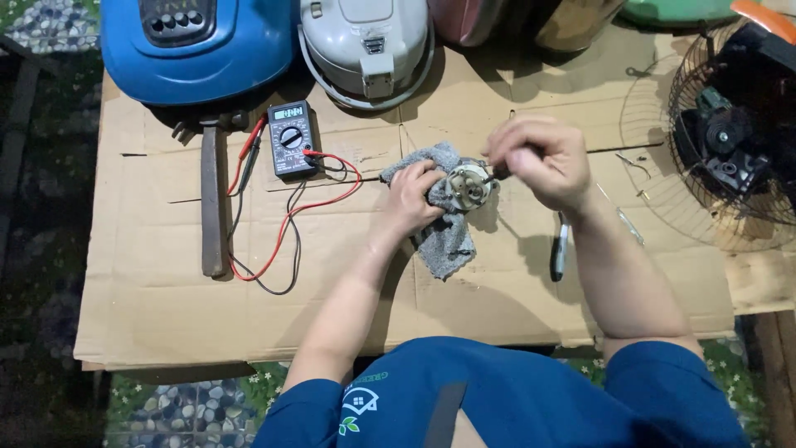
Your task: The person cleans a small electrical component, likely a fan motor, using a brush and a screwdriver. They scrub the component's surface and use the screwdriver to scrape away debris while holding the part with a cloth. The person also uses a multimeter to test the component during the process.
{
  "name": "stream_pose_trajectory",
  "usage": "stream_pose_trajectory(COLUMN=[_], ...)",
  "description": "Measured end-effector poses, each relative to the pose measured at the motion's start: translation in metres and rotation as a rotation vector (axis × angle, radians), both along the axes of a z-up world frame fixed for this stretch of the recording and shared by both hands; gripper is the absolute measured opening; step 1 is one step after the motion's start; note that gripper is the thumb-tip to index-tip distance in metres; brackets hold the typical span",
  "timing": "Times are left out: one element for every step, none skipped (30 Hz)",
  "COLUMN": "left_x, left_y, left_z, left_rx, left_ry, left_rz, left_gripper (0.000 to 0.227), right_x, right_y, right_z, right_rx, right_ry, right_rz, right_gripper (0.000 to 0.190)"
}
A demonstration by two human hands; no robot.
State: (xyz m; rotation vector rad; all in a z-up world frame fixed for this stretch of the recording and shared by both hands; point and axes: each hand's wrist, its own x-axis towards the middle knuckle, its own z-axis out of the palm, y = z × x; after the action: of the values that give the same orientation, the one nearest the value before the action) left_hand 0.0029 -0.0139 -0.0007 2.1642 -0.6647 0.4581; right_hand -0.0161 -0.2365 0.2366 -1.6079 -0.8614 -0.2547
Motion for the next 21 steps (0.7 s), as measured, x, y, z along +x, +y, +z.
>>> stream_pose_trajectory(left_x=[0.001,0.000,0.000,-0.003,-0.006,-0.008,-0.006,-0.006,-0.006,-0.004,-0.003,0.000,0.000,0.002,0.004,0.004,0.005,0.003,0.000,0.000,0.000], left_y=[0.001,0.001,0.001,0.000,0.000,0.000,-0.001,0.000,0.000,-0.001,-0.001,-0.003,-0.003,-0.003,-0.002,-0.002,-0.002,-0.002,-0.001,0.000,0.001], left_z=[0.002,0.003,0.003,0.009,0.014,0.020,0.019,0.018,0.017,0.013,0.009,0.006,0.001,-0.003,-0.007,-0.005,-0.003,-0.002,0.000,0.003,0.007], left_rx=[-0.001,-0.006,-0.011,-0.013,-0.007,0.001,0.001,0.001,0.002,0.005,-0.003,-0.016,-0.018,-0.011,-0.004,-0.004,-0.009,-0.011,-0.008,-0.008,-0.008], left_ry=[0.001,0.003,0.004,0.010,0.006,0.000,0.004,0.002,0.001,0.008,0.028,0.041,0.041,0.036,0.031,0.023,0.026,0.034,0.031,0.031,0.032], left_rz=[0.006,-0.001,-0.008,-0.006,-0.002,0.005,0.009,0.006,0.002,-0.004,-0.001,0.005,0.001,0.006,0.012,0.010,0.012,0.012,0.007,0.007,0.008], left_gripper=[0.063,0.063,0.063,0.063,0.061,0.059,0.059,0.059,0.059,0.059,0.059,0.059,0.059,0.061,0.064,0.064,0.064,0.064,0.064,0.063,0.062], right_x=[0.001,0.001,0.001,0.007,0.013,0.019,0.023,0.025,0.025,0.023,0.020,0.019,0.009,0.000,-0.009,-0.012,-0.016,-0.022,-0.023,-0.022,-0.019], right_y=[0.004,0.008,0.011,0.008,0.004,0.002,0.005,0.008,0.011,0.016,0.021,0.025,0.024,0.025,0.025,0.019,0.013,0.006,-0.001,-0.007,-0.014], right_z=[0.007,0.012,0.017,-0.001,-0.019,-0.036,-0.045,-0.055,-0.065,-0.063,-0.062,-0.058,-0.060,-0.060,-0.061,-0.052,-0.044,-0.036,-0.018,0.002,0.022], right_rx=[-0.001,0.052,0.105,0.104,0.250,0.397,0.397,0.452,0.506,0.509,0.584,0.647,0.645,0.711,0.777,0.780,0.633,0.484,0.488,0.250,0.009], right_ry=[0.001,0.071,0.140,0.147,0.165,0.182,0.188,0.124,0.061,0.067,-0.002,-0.082,-0.083,-0.058,-0.032,-0.040,0.082,0.204,0.200,0.205,0.206], right_rz=[0.006,0.127,0.247,0.248,0.226,0.205,0.209,0.082,-0.045,-0.053,-0.327,-0.597,-0.600,-0.657,-0.713,-0.711,-0.575,-0.441,-0.445,-0.179,0.084], right_gripper=[0.017,0.019,0.024,0.024,0.020,0.020,0.020,0.018,0.017,0.017,0.017,0.018,0.018,0.019,0.021,0.021,0.019,0.017,0.017,0.012,0.012])
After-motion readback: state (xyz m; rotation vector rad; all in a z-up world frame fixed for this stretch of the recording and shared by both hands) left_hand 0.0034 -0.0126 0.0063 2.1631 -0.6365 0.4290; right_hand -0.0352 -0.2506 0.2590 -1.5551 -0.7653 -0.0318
